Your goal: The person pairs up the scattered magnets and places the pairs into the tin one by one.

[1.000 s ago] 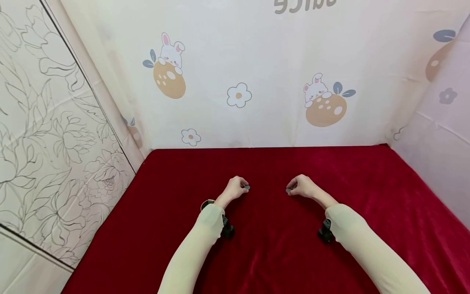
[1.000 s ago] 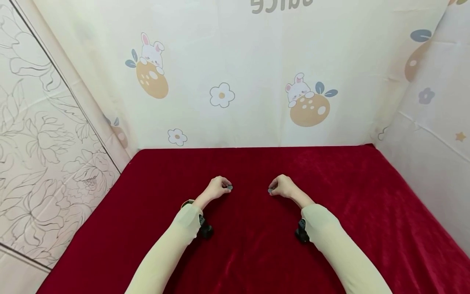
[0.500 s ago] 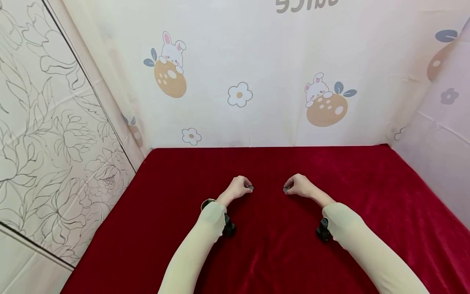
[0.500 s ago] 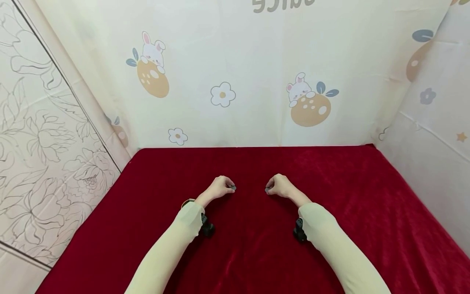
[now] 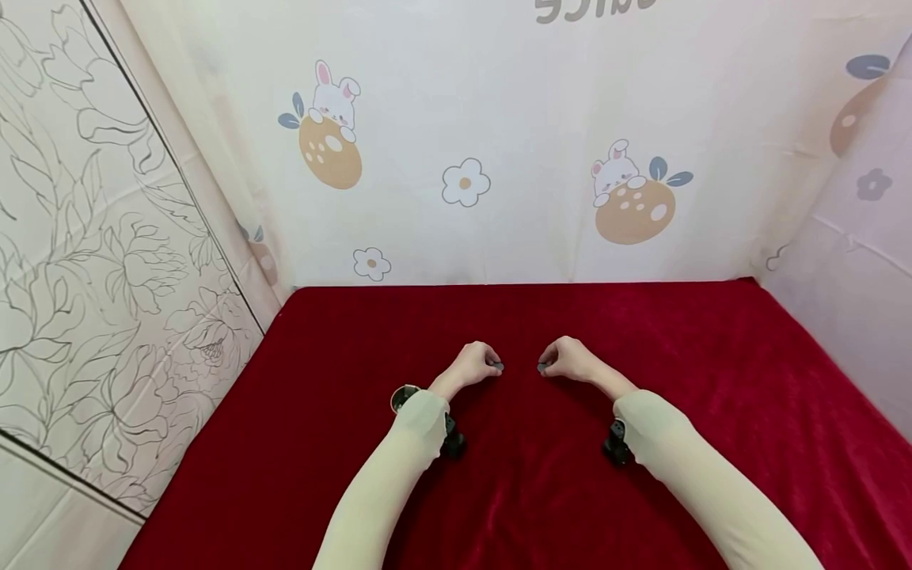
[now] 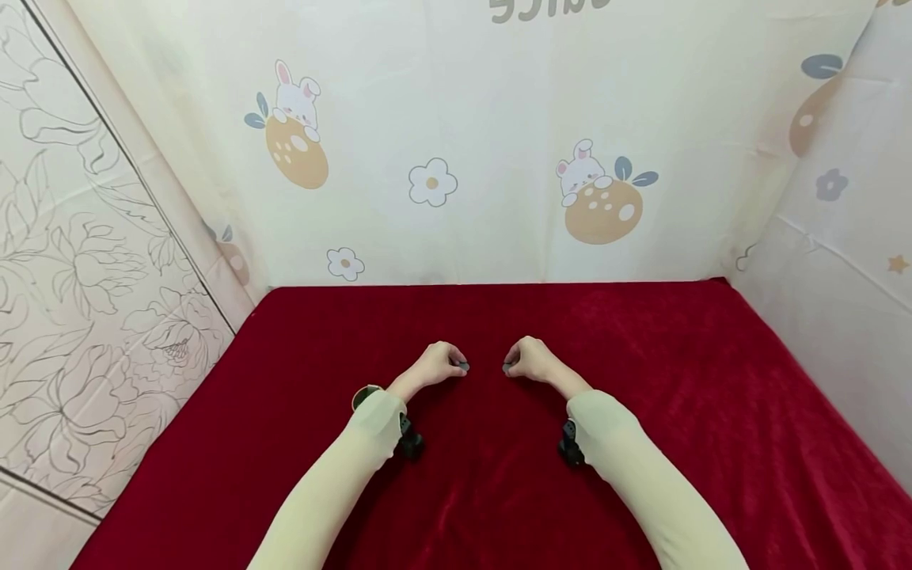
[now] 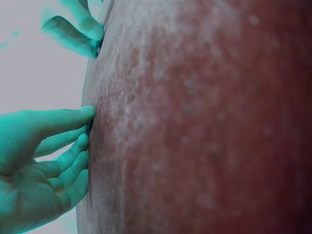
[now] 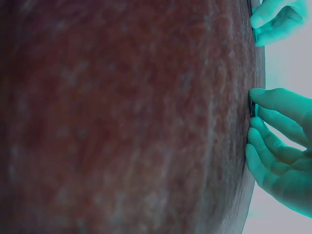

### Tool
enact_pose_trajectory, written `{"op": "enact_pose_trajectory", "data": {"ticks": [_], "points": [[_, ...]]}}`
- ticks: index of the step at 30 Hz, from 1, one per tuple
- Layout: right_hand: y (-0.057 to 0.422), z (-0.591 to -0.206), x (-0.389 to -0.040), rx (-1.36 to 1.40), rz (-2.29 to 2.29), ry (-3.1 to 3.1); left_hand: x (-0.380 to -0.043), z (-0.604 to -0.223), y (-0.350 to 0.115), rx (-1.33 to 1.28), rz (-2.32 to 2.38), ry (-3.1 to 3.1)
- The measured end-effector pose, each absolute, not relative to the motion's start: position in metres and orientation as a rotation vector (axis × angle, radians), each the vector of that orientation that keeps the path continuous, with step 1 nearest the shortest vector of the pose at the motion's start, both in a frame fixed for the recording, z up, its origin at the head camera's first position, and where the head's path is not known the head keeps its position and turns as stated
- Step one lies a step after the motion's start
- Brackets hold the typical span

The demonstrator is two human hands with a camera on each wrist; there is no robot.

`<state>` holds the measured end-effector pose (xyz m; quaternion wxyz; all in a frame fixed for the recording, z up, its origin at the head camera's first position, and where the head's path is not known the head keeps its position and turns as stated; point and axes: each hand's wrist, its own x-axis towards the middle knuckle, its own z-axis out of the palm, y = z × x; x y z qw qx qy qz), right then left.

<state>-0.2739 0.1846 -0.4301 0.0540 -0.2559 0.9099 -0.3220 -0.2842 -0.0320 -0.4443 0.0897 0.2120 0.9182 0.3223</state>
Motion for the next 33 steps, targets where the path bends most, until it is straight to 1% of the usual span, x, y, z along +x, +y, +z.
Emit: {"op": "enact_pose_trajectory", "data": {"ticks": [8, 11, 12, 15, 18, 19, 23, 33], "points": [[0.176, -0.428, -0.275, -0.776, -1.006, 2.727, -0.283, -0.443, -0.025, 0.631, 0.961, 2.721], [0.176, -0.429, -0.277, -0.822, -1.048, 2.691, -0.283, -0.442, -0.023, 0.621, 0.958, 2.717], [0.179, -0.439, -0.285, -0.893, -1.089, 2.668, -0.283, -0.442, -0.022, 0.619, 0.957, 2.715], [0.178, -0.44, -0.286, -0.938, -1.108, 2.643, -0.282, -0.441, -0.02, 0.621, 0.948, 2.711], [0.174, -0.441, -0.285, -0.906, -1.094, 2.663, -0.281, -0.44, -0.018, 0.627, 0.936, 2.709], [0.169, -0.431, -0.277, -0.849, -1.051, 2.688, -0.281, -0.44, -0.017, 0.629, 0.933, 2.71], [0.163, -0.431, -0.275, -0.792, -0.989, 2.737, -0.281, -0.442, -0.015, 0.633, 0.929, 2.709], [0.158, -0.43, -0.275, -0.829, -0.983, 2.734, -0.282, -0.444, -0.012, 0.657, 0.919, 2.708]]}}
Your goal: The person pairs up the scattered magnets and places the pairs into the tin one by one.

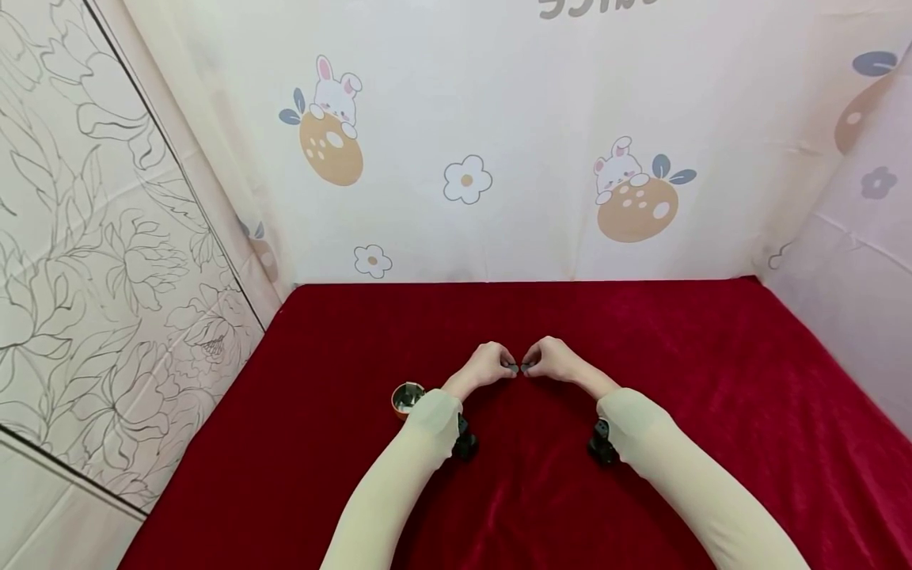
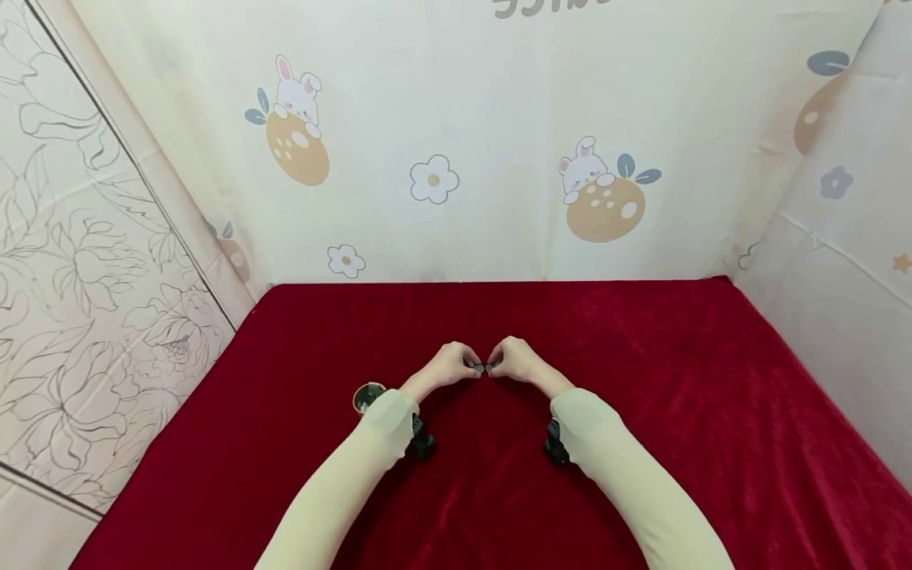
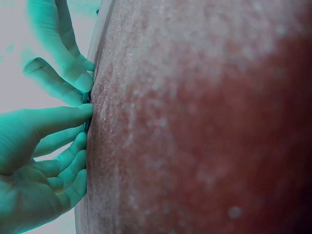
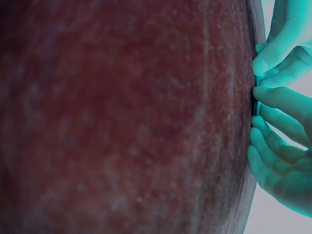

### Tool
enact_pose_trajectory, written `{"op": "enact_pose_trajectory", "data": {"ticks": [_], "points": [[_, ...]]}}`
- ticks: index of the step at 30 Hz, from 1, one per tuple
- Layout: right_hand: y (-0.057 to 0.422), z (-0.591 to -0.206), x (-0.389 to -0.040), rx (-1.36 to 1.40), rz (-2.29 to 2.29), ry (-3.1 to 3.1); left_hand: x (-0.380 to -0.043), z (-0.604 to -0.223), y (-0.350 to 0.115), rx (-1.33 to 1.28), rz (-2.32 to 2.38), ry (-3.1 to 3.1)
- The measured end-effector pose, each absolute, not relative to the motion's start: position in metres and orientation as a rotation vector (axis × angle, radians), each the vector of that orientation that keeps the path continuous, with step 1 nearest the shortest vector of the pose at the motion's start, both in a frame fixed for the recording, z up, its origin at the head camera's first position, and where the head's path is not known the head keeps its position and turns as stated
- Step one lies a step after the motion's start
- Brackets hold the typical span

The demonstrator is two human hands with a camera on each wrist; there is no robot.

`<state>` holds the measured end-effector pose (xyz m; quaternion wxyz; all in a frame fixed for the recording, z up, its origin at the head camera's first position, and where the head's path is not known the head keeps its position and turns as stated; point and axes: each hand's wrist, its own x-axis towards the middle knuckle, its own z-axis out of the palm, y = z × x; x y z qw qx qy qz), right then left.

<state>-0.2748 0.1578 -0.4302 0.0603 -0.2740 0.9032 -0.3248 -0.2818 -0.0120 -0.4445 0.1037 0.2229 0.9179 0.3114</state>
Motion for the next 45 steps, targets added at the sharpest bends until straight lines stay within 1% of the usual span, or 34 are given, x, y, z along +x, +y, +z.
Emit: {"op": "enact_pose_trajectory", "data": {"ticks": [19, 30, 45], "points": [[0.154, -0.429, -0.274, -0.806, -0.966, 2.735, -0.278, -0.442, -0.013, 0.628, 0.951, 2.698], [0.152, -0.429, -0.271, -0.801, -0.99, 2.721, -0.264, -0.429, -0.032, 0.619, 1.045, 2.637], [0.145, -0.43, -0.272, -0.824, -0.959, 2.726, -0.24, -0.41, -0.061, 0.746, 1.011, 2.636]]}}
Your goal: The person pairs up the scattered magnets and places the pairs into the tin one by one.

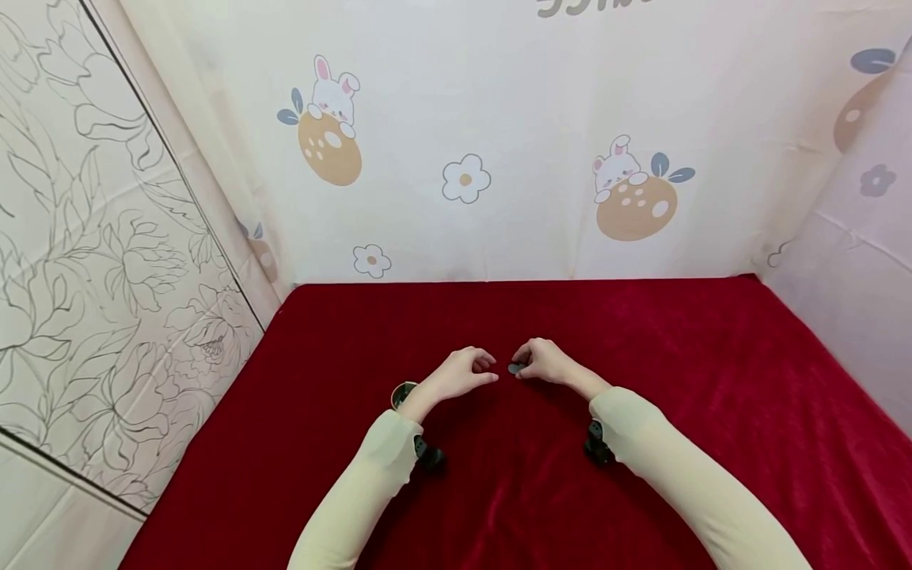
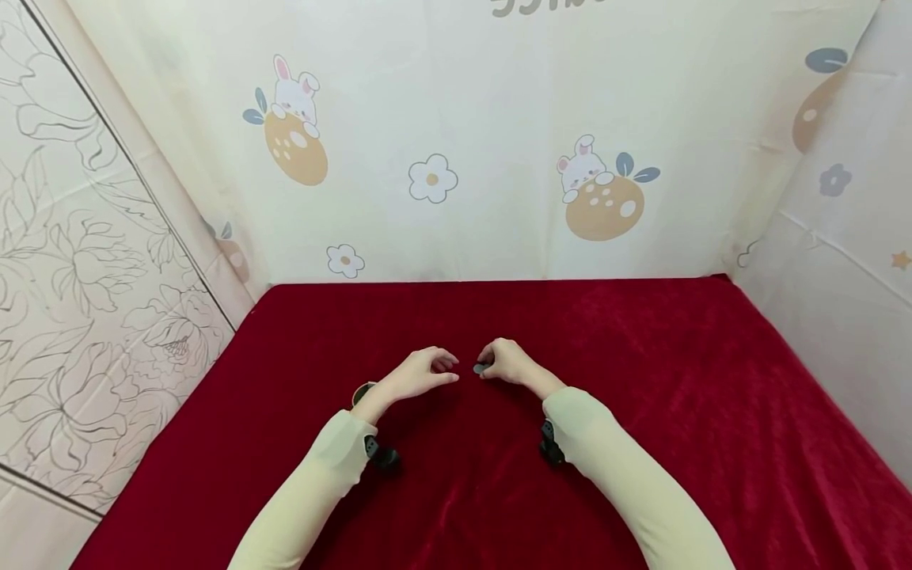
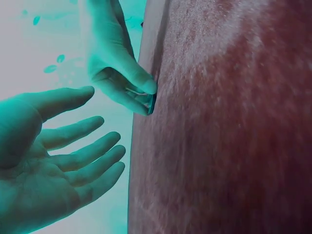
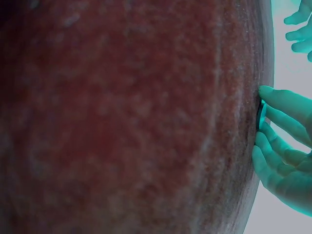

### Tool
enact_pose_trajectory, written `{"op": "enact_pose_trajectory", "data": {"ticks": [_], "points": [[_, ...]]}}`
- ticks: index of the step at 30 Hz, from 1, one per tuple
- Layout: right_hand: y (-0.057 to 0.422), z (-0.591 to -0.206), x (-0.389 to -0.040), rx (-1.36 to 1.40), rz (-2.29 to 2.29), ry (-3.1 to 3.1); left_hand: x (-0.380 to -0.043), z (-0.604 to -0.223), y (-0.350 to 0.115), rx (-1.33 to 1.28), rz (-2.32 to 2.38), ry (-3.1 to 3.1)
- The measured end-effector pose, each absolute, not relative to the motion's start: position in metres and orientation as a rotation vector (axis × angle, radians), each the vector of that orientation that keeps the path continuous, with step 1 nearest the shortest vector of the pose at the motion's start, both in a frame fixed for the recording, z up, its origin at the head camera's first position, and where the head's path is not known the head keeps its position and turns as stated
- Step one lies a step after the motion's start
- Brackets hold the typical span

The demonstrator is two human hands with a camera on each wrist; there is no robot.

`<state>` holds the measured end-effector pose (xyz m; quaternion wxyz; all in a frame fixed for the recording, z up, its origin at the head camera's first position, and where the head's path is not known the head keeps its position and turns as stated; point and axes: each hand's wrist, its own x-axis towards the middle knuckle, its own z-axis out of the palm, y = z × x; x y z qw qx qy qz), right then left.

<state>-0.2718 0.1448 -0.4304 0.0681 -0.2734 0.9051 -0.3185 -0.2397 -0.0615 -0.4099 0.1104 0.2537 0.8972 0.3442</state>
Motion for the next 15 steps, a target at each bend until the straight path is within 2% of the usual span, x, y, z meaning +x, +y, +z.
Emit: {"op": "enact_pose_trajectory", "data": {"ticks": [15], "points": [[0.14, -0.431, -0.27, -0.854, -0.889, 2.782, -0.22, -0.4, -0.093, 0.849, 1.04, 2.66]]}}
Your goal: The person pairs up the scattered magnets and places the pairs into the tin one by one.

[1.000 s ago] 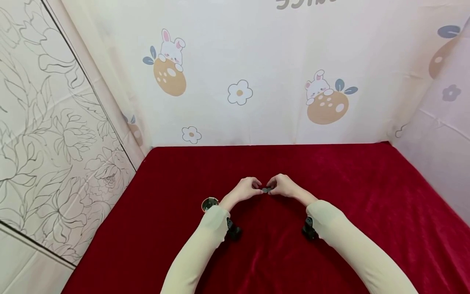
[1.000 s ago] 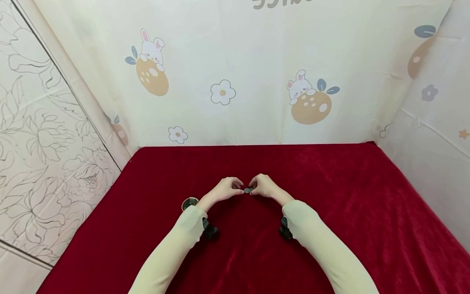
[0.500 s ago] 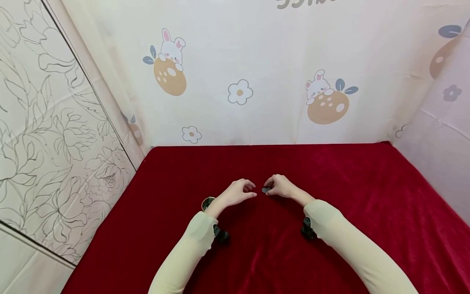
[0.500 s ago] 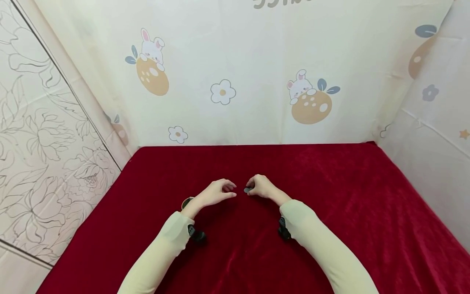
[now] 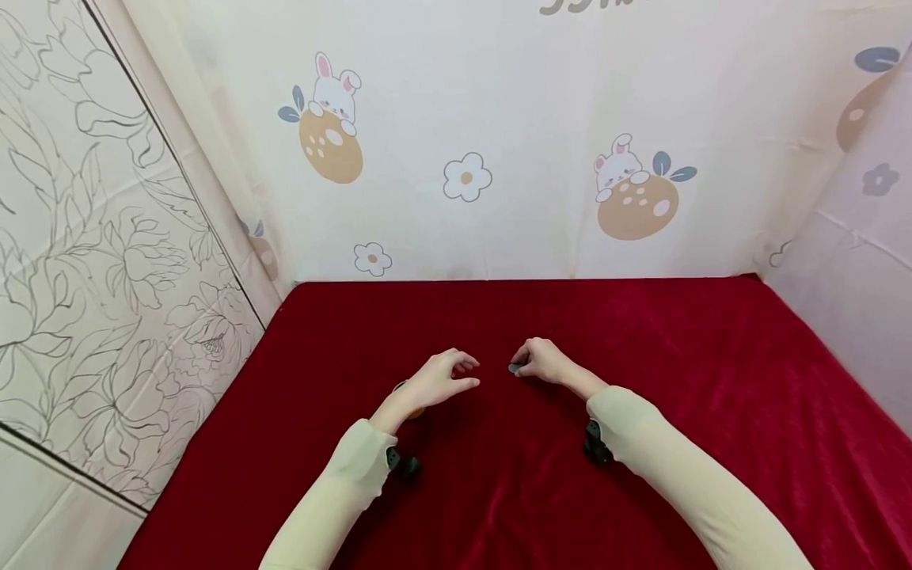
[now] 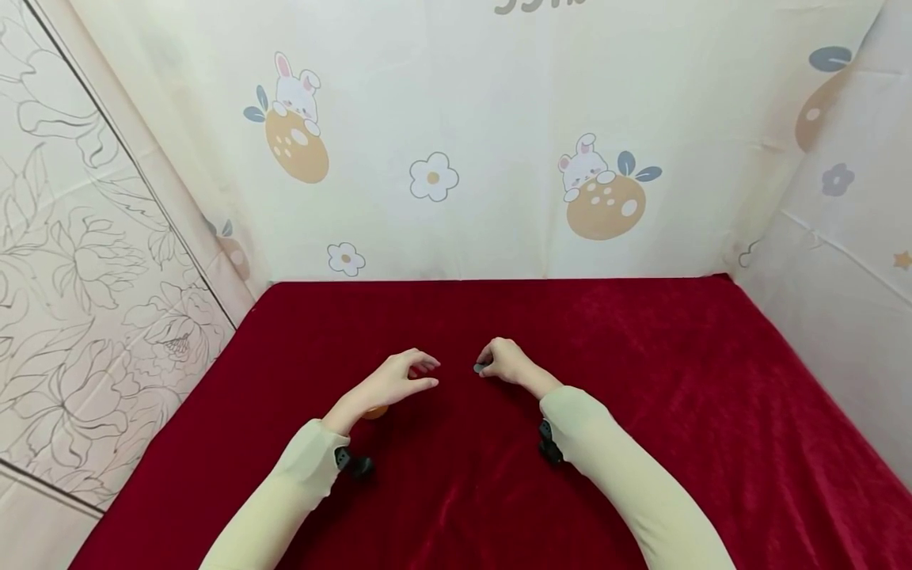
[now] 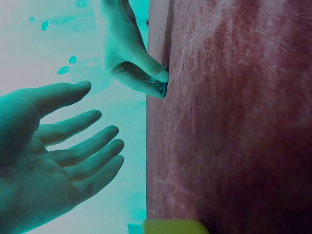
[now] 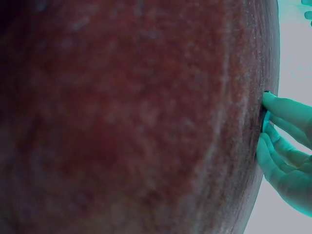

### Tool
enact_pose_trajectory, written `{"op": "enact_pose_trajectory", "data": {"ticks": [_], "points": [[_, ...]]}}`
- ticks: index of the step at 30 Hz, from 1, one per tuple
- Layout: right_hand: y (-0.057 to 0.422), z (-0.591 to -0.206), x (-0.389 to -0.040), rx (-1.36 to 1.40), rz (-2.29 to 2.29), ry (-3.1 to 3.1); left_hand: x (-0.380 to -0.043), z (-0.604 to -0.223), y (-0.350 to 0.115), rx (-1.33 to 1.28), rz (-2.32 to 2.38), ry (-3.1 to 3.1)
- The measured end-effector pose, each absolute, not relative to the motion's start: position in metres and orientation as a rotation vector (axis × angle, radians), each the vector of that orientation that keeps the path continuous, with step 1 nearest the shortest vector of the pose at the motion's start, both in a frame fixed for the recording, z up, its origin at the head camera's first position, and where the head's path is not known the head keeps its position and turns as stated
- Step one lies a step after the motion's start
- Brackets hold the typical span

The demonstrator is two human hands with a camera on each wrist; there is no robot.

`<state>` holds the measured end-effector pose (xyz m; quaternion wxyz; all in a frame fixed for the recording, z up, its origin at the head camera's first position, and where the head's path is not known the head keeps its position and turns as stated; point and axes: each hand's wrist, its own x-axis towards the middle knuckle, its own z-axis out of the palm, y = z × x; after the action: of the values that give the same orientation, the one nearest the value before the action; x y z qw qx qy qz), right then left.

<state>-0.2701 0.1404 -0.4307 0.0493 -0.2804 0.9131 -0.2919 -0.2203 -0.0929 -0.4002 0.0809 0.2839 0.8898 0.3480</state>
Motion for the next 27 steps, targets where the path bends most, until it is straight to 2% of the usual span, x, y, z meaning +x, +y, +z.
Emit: {"op": "enact_pose_trajectory", "data": {"ticks": [12, 27], "points": [[0.139, -0.43, -0.268, -0.902, -0.889, 2.785, -0.21, -0.399, -0.12, 0.879, 1.151, 2.68], [0.115, -0.417, -0.254, -0.991, -1.015, 2.714, -0.196, -0.402, -0.16, 0.78, 1.125, 2.766]]}}
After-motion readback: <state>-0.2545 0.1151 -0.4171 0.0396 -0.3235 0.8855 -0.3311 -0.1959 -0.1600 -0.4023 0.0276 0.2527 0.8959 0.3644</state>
